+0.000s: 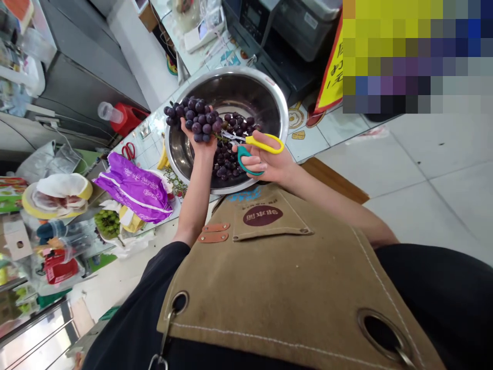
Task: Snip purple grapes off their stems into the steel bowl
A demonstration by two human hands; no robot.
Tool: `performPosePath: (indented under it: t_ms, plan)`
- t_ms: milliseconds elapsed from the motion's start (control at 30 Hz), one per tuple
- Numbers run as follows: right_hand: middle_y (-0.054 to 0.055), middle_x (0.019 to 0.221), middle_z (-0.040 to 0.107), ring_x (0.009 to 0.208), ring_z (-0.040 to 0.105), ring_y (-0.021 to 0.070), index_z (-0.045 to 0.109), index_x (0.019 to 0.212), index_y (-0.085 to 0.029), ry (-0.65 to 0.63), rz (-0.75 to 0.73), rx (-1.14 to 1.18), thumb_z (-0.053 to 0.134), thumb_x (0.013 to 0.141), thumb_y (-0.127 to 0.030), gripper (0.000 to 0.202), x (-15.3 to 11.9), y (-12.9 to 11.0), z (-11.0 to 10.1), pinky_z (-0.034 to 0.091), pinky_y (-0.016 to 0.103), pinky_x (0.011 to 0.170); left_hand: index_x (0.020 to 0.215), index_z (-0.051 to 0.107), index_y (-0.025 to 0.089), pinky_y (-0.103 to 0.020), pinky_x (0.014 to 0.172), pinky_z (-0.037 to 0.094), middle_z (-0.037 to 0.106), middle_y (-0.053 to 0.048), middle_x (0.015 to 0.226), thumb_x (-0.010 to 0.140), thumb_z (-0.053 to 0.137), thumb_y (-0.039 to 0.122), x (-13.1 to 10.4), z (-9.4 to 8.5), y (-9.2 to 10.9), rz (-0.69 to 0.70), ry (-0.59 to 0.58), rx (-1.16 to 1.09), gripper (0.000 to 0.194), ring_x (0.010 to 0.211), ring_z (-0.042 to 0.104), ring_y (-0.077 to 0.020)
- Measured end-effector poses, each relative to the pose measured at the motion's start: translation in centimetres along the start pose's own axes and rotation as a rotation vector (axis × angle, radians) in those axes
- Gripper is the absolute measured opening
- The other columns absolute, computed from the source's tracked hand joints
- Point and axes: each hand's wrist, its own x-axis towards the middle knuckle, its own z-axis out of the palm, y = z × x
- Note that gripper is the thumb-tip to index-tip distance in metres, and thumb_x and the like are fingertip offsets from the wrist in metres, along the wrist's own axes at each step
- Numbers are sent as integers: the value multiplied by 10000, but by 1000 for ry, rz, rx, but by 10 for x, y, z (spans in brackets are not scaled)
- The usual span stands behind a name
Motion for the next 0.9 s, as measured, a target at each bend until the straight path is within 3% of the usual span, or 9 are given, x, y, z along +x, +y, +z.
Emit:
performPosePath:
  t_ms: [200, 367, 500, 667, 900]
  plan:
    - [-107, 629, 192, 519, 51, 120, 609, 1204, -196, -6, -13, 50, -69, 1065, -692, 852, 2, -2, 2, 156, 237, 493, 1287, 772, 333, -297, 1074, 644, 825, -71, 1262, 995, 568, 639, -4, 2, 2, -44, -21, -35, 469, 1408, 689, -239]
    - [-111, 607, 200, 524, 37, 114, 615, 1129, -185, -94, -49, 62, -79, 1015, -795, 931, 6, -1, 4, 95, 244, 480, 1307, 751, 327, -295, 1084, 636, 808, -72, 1309, 1020, 516, 646, -2, -1, 0, -36, -37, -24, 489, 1409, 686, -218]
    - [-110, 637, 178, 521, 29, 118, 596, 1171, -170, -56, -46, 195, -92, 1081, -645, 841, 6, -4, 8, 109, 245, 487, 1278, 750, 337, -286, 1118, 610, 813, -73, 1282, 1020, 500, 677, -1, -3, 1, -3, -82, -106, 495, 1369, 705, -194]
    - [-115, 621, 262, 464, 113, 112, 570, 1282, -163, -37, -19, 534, 114, 1156, -556, 616, 10, 2, 8, 168, 220, 452, 1205, 773, 306, -276, 1093, 616, 828, -79, 1206, 1041, 444, 683, -1, -5, 1, -6, -60, -140, 527, 1337, 724, -199]
    - [-92, 600, 472, 381, 386, 72, 571, 1246, -128, -321, -121, 1125, 173, 1195, -505, 550, 30, 30, 0, 321, 152, 360, 1221, 784, 288, -258, 1081, 613, 824, -86, 1218, 1047, 352, 716, -3, -2, -2, -26, -29, -173, 633, 1296, 748, -189]
